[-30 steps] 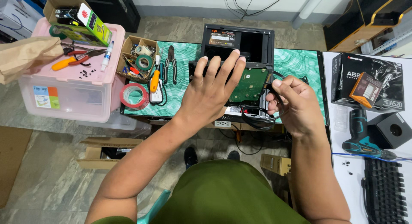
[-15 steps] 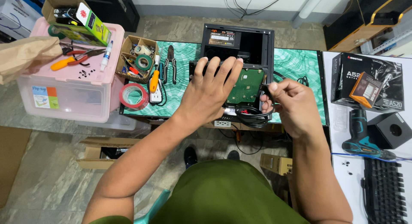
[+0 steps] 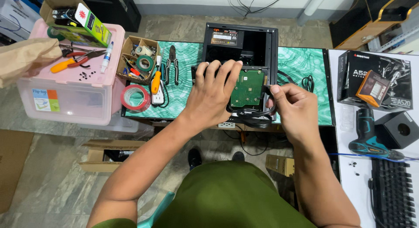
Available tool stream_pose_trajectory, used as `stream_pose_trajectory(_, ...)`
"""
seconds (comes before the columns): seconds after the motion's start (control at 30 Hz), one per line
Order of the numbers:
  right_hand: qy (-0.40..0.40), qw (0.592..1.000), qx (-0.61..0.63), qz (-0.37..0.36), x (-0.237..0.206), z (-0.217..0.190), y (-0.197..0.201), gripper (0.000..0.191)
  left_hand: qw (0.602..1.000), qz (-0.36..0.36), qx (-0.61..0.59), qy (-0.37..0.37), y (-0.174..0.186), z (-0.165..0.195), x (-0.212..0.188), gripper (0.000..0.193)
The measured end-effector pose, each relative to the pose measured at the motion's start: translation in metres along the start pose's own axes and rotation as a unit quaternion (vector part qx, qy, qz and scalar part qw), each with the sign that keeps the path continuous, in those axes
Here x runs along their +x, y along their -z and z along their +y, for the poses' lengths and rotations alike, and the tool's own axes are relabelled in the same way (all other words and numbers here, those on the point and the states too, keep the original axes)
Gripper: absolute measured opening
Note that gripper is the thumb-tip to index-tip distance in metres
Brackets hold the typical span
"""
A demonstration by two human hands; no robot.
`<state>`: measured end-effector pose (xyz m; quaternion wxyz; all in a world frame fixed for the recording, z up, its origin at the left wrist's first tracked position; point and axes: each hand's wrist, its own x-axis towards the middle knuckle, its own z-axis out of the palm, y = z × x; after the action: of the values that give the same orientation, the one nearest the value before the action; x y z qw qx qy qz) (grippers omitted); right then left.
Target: The person routes and connects cables inside an open desktop computer case on a workbench, then rotates the case and works on the fan and internal components by hand. They walk to a glass display cabinet, retrieve a screwdriver, and use it on a small component at the bench.
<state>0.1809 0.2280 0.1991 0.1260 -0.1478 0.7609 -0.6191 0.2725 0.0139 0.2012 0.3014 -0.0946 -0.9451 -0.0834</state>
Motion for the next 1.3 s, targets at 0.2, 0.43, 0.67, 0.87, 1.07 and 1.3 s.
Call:
stream_pose_trajectory(0.2,0.006,1.000,0.011,-0.009,0.013,0.020,0.000,0.034,1.000,0.000,-0.023,0.015,-0.023,-0.007,-0.004,0.092)
stream_pose_trajectory(0.43,-0.112,0.930,0.291,-0.192,0.045,0.039,0.007,0.064,0.989,0.081,0.115,-0.038,-0.070,-0.022,-0.008,0.091)
stream_pose_trajectory(0.67,-0.027,0.958,0.209,-0.195,0.037,0.085,0.000,0.058,0.990,0.136,-0.001,0.034,-0.096,-0.003,0.000,0.086)
stream_pose_trajectory(0.87,-0.024,0.954,0.248,-0.165,0.056,0.087,0.004,0.058,0.998,0.033,-0.023,0.039,-0.076,0.003,0.023,0.105)
stream_pose_trajectory(1.07,-0.015,0.940,0.268,-0.209,0.073,0.093,0.021,0.057,0.894,-0.205,-0.337,0.210,-0.061,-0.048,0.050,0.056)
stream_pose_trajectory(1.3,-0.067,0.938,0.288,-0.183,0.088,0.115,0.024,0.055,0.858,-0.241,-0.437,0.126,-0.092,-0.060,0.048,0.043)
